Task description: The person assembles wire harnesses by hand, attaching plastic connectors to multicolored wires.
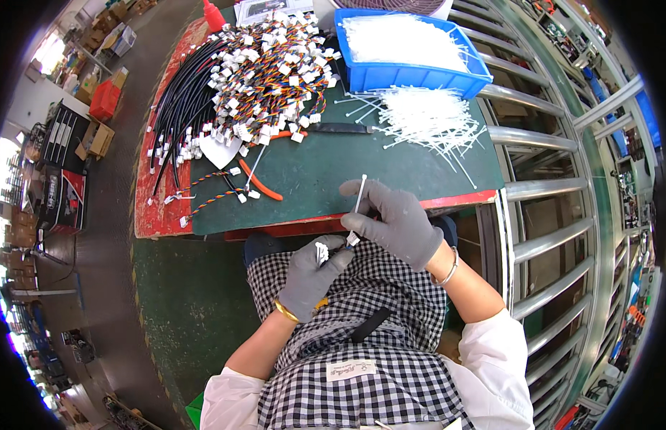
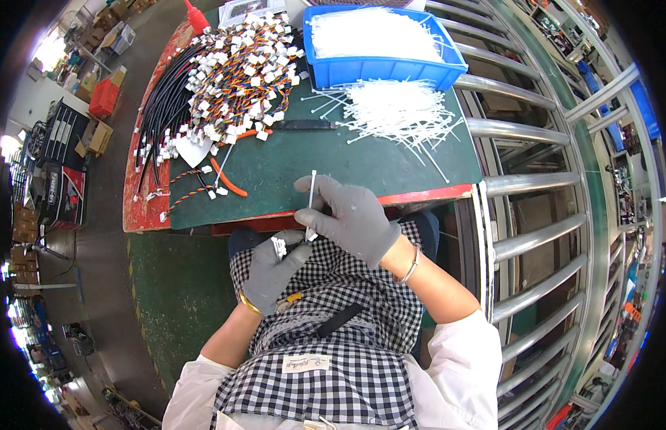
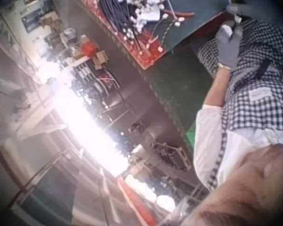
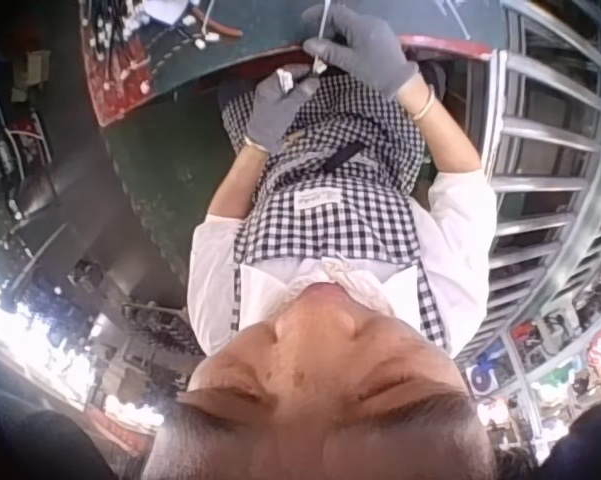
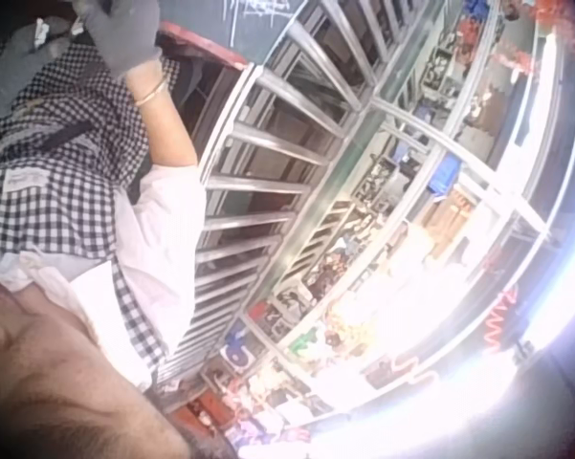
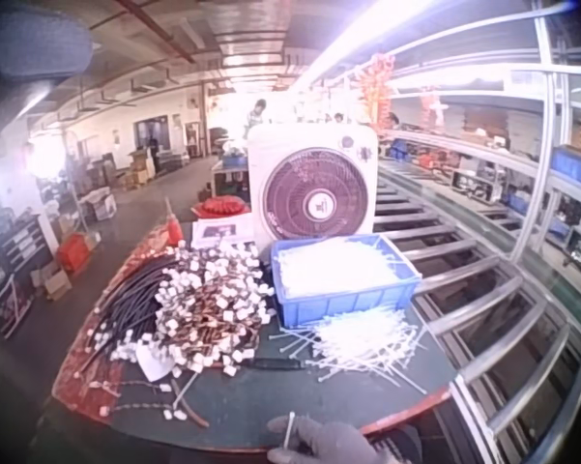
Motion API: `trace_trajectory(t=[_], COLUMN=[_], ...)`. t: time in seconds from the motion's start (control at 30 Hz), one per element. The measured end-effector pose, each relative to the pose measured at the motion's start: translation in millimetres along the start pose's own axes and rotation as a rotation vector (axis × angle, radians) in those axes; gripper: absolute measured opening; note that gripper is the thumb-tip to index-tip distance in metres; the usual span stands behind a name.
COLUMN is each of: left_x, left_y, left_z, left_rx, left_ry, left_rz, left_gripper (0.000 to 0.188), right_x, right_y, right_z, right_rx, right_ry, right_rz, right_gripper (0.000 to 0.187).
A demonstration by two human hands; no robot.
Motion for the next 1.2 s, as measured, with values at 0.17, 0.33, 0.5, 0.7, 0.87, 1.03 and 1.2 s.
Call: trace_trajectory(t=[0.17,0.33,0.5,0.7,0.87,1.03,1.2], left_x=[-3,-9,-1,-4,-5,-9,-7], left_y=[-1,-5,-7,-7,-13,-10,-10], left_z=[6,0,6,1,-18,-17,-8], left_rx=[-0.093,0.014,0.185,0.371,0.348,0.345,0.294], left_ry=[-0.072,0.061,0.257,0.459,0.564,0.641,0.566], left_rz=[0.041,-0.025,-0.169,-0.310,-0.237,-0.230,-0.154], left_gripper=[0.023,0.021,0.024,0.032,0.038,0.035,0.032], right_x=[-3,-11,-9,-5,-5,-3,2], right_y=[4,9,12,15,13,11,5], right_z=[-2,8,10,7,15,15,7], right_rx=[0.225,0.309,0.295,0.132,0.328,0.354,0.496], right_ry=[0.212,0.266,0.242,0.073,0.161,0.210,0.357], right_rz=[-0.015,-0.005,0.017,0.026,-0.026,-0.025,0.001], right_gripper=[0.040,0.033,0.028,0.024,0.020,0.019,0.016])
Point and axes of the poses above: each hand's wrist, its own y-axis away from the middle knuckle, its own x-axis out of the back of the hand, z = x × y, the point moved 2 cm from there along -y, towards the middle knuckle, and after that the axes turned 9 degrees about x, right-handed, at the moved point
